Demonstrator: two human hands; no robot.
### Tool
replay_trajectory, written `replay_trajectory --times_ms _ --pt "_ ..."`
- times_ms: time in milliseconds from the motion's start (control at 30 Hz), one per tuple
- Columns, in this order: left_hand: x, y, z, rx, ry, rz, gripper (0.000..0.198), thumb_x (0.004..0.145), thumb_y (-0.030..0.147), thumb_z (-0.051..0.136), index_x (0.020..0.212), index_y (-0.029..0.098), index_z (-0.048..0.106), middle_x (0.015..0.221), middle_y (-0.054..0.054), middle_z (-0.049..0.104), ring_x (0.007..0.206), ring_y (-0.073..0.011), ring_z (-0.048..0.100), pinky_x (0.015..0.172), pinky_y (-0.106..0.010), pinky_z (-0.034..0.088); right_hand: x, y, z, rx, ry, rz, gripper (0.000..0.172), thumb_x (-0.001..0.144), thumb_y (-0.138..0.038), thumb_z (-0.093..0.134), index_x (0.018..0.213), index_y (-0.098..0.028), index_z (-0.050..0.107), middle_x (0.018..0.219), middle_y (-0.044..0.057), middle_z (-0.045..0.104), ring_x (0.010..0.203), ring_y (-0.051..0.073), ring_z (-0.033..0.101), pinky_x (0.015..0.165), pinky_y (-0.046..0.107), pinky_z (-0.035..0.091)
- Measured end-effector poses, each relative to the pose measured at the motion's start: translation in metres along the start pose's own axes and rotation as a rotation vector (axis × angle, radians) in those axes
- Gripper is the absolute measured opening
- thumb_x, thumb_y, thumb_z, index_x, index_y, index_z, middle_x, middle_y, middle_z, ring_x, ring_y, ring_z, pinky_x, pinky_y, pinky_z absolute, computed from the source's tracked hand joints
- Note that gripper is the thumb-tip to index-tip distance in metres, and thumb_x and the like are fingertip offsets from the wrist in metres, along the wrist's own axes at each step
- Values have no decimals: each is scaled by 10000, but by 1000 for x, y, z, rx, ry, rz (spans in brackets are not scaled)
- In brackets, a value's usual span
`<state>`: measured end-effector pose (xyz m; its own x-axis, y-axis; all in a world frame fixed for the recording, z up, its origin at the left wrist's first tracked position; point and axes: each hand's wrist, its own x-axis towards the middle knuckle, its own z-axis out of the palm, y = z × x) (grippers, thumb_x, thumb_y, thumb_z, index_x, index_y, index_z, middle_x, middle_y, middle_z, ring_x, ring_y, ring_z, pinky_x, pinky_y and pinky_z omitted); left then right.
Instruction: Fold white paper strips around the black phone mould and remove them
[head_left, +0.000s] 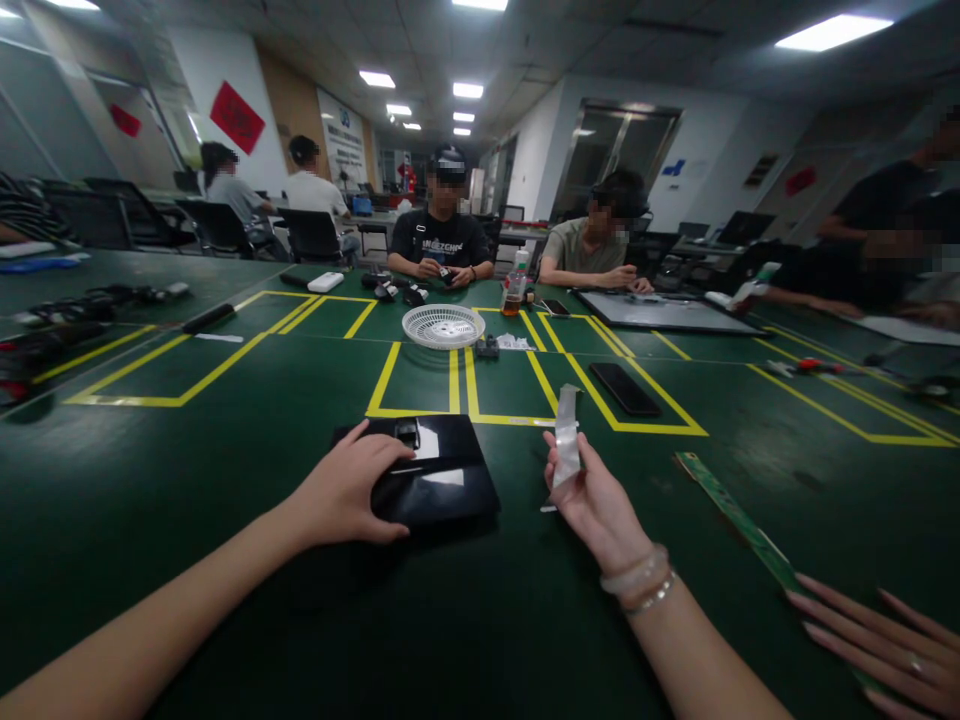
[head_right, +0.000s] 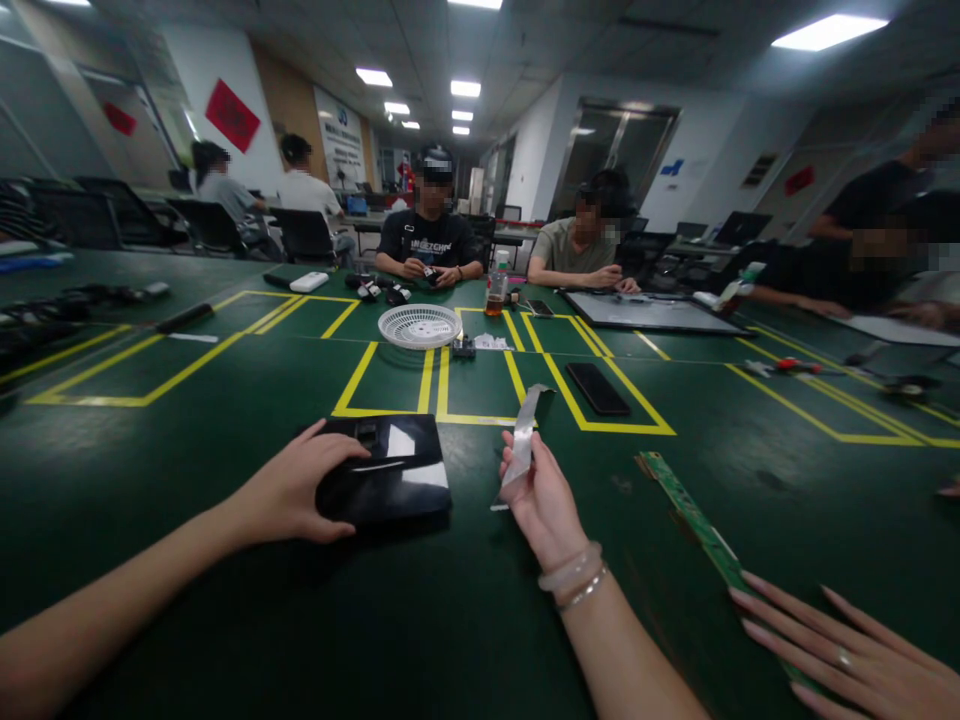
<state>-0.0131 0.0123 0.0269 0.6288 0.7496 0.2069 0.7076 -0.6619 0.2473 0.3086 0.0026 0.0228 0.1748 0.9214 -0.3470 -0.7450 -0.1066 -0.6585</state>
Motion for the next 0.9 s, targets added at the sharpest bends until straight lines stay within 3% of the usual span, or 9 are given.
replay_trajectory --times_ms 100,233,400,633,767,833,900 --pt "0 16 6 -58 -45 95 798 624 450 878 1307 220 538 1317 -73 564 1256 -311 494 1204 -570 114 0 1 1 -9 27 20 166 1008 -231 471 1062 -179 619 768 0 708 531 73 640 532 177 602" --pt "1 23 11 -92 -75 150 820 609 460 887 1309 213 539 1328 -84 549 1253 -315 500 1209 -571 108 -4 1 4 -34 14 42 127 963 -218 552 1038 -170 643 722 -5 699 513 84 634 521 185 600" --pt "1 19 14 -89 -67 145 777 647 467 863 1308 206 550 1343 -100 537 1261 -334 494 1198 -595 132 -8 3 5 -130 -67 -37 232 868 -213 684 1098 -230 657 939 8 753 612 97 682 561 195 600" --pt "0 12 19 -91 -94 144 812 651 502 877 1330 216 536 1355 -101 531 1274 -337 485 1187 -608 146 -12 12 2 -409 -216 -204 375 803 -354 768 1161 -274 694 1156 25 731 932 144 697 863 268 570" --pt "-2 9 22 -39 -31 194 891 655 614 851 1371 215 501 1402 -123 496 1272 -341 483 1150 -575 266 -15 15 1 -806 -407 -410 330 862 -385 701 1180 -297 703 1239 44 691 1118 208 639 1027 401 479" --pt "-4 13 22 8 55 316 728 729 589 811 1292 204 557 1314 -115 560 1171 -317 553 1053 -501 405 -17 17 1 -1052 -552 -544 283 912 -350 636 1181 -297 708 1256 56 670 1173 221 606 1044 419 455" --pt "-8 20 20 81 163 471 409 861 482 723 1126 186 622 1062 -80 650 947 -255 621 835 -381 497 -21 20 1 -1277 -690 -657 284 956 -287 560 1207 -306 693 1272 63 648 1191 218 587 1025 416 461"
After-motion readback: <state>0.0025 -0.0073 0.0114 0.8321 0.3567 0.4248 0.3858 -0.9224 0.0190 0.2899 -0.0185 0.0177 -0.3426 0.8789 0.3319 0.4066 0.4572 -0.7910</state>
